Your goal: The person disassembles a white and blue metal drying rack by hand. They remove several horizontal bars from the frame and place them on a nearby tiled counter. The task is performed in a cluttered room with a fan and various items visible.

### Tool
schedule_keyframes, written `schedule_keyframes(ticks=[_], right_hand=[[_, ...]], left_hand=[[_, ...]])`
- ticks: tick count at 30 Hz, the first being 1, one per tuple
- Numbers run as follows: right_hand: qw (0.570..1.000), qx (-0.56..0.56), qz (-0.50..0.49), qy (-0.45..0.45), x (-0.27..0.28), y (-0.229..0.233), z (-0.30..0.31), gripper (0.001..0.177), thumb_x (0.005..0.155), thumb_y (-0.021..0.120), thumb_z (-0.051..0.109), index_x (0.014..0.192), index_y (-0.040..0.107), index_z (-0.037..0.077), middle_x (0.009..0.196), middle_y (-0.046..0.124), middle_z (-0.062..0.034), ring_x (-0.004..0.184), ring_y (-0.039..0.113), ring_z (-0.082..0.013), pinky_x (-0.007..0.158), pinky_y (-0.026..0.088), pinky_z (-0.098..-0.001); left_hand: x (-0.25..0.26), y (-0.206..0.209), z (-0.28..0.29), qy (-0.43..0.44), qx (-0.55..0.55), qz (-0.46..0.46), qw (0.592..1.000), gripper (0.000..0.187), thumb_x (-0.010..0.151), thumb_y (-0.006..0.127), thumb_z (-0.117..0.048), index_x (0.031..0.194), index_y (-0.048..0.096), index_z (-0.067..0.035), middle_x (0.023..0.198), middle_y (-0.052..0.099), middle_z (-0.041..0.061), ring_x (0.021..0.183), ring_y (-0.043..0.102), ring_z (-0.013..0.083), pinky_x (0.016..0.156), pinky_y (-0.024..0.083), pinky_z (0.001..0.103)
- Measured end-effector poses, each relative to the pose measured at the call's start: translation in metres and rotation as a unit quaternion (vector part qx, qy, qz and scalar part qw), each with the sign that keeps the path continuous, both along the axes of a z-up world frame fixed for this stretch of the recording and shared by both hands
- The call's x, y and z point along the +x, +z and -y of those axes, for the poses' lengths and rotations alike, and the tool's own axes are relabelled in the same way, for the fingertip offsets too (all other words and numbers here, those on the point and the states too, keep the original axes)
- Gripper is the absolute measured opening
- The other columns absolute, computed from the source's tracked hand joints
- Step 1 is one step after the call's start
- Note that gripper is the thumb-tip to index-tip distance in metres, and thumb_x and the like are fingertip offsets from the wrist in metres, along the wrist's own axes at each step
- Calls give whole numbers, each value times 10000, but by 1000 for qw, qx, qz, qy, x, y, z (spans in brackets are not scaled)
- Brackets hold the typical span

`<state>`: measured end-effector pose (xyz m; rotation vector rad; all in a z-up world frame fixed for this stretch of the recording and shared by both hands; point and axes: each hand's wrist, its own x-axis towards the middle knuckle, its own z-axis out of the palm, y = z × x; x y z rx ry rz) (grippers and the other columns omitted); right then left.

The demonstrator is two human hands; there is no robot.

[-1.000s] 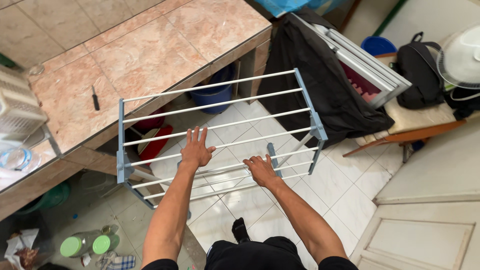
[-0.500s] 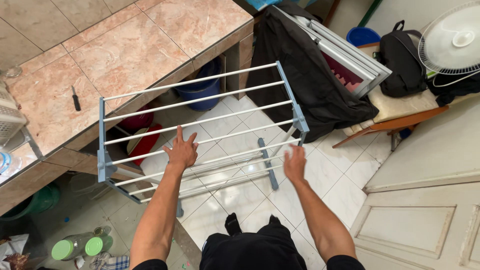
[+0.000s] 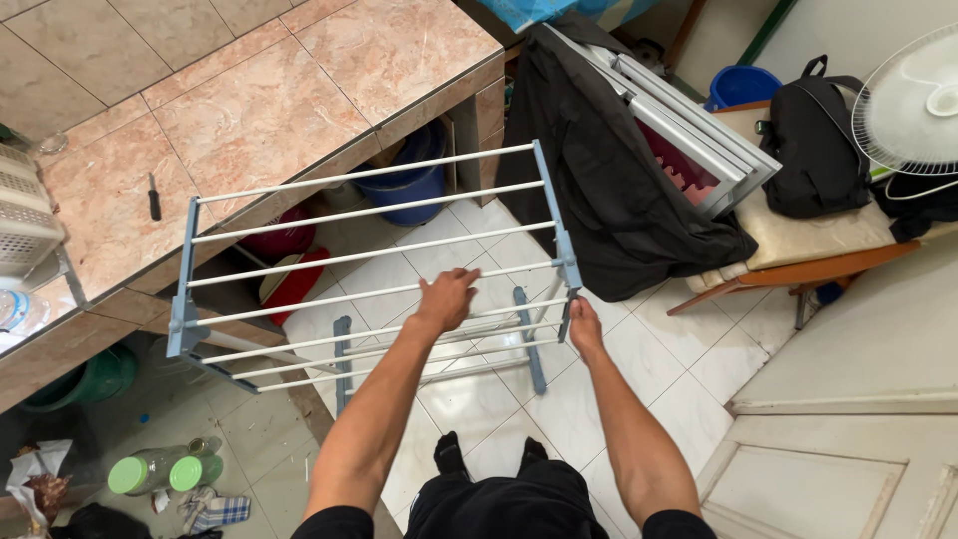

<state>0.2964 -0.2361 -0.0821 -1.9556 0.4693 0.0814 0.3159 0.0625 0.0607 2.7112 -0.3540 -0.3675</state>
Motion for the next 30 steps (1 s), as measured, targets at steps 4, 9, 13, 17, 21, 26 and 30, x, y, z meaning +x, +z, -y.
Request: schedule_keyframes(ticks=[4, 9, 13, 17, 21, 26, 30], right_hand=[[998, -61, 3, 6, -3, -10, 8, 357, 1068, 454, 331, 1207, 644, 63, 1073, 707, -199, 1021, 668, -358, 910, 505, -453], [986, -126, 92, 56, -17, -19, 28, 381, 1067, 474, 342, 1116, 659, 13, 998, 679, -219, 942, 633, -396, 847, 487, -469], [992, -88, 55, 65, -34, -6, 30, 469, 1068, 465, 410, 964, 700, 17, 898, 699, -182, 861, 655, -341, 823, 501, -442], [996, -63, 31, 62, -42, 29, 33, 570, 1039, 478, 499, 828, 726, 31, 707, 666, -128, 697, 632, -249, 731, 501, -403], [998, 16, -58, 16, -41, 60, 33, 620, 1007, 535, 572, 785, 721, 24, 600, 563, -83, 550, 551, -183, 592, 475, -392], [998, 25, -61, -4, -36, 71, 28, 629, 978, 561, 583, 760, 732, 18, 573, 574, -41, 519, 541, -162, 538, 470, -357], [998, -9, -62, 2, -28, 67, 27, 619, 965, 559, 585, 739, 756, 44, 576, 612, -55, 503, 572, -157, 533, 472, -316]], left_hand=[[2, -1, 47, -41, 78, -31, 996, 562, 1023, 525, -232, 1551, 334, -221, 1568, 398, 44, 1394, 412, 324, 998, 210, 902], [7, -24, 59, -15, 108, 4, 994, 656, 1006, 498, -109, 1605, 277, -261, 1585, 384, 43, 1403, 406, 322, 979, 187, 927], [3, -29, 55, -6, 113, -17, 993, 676, 993, 506, -108, 1606, 278, -277, 1517, 445, 35, 1364, 451, 297, 999, 199, 916], [5, -22, 62, 2, 110, -28, 994, 606, 1043, 493, -176, 1604, 279, -255, 1466, 475, 44, 1317, 476, 310, 984, 195, 930], [2, -20, 63, 2, 124, -31, 992, 608, 1046, 500, -215, 1611, 281, -261, 1433, 497, 50, 1304, 488, 309, 996, 191, 925], [-4, -19, 63, 12, 103, -24, 994, 588, 1022, 526, -219, 1573, 327, -267, 1461, 482, 57, 1344, 462, 315, 1000, 144, 932], [-10, -21, 65, 24, 88, -11, 996, 536, 1021, 536, -204, 1531, 385, -268, 1482, 482, 56, 1374, 448, 329, 1017, 120, 930]])
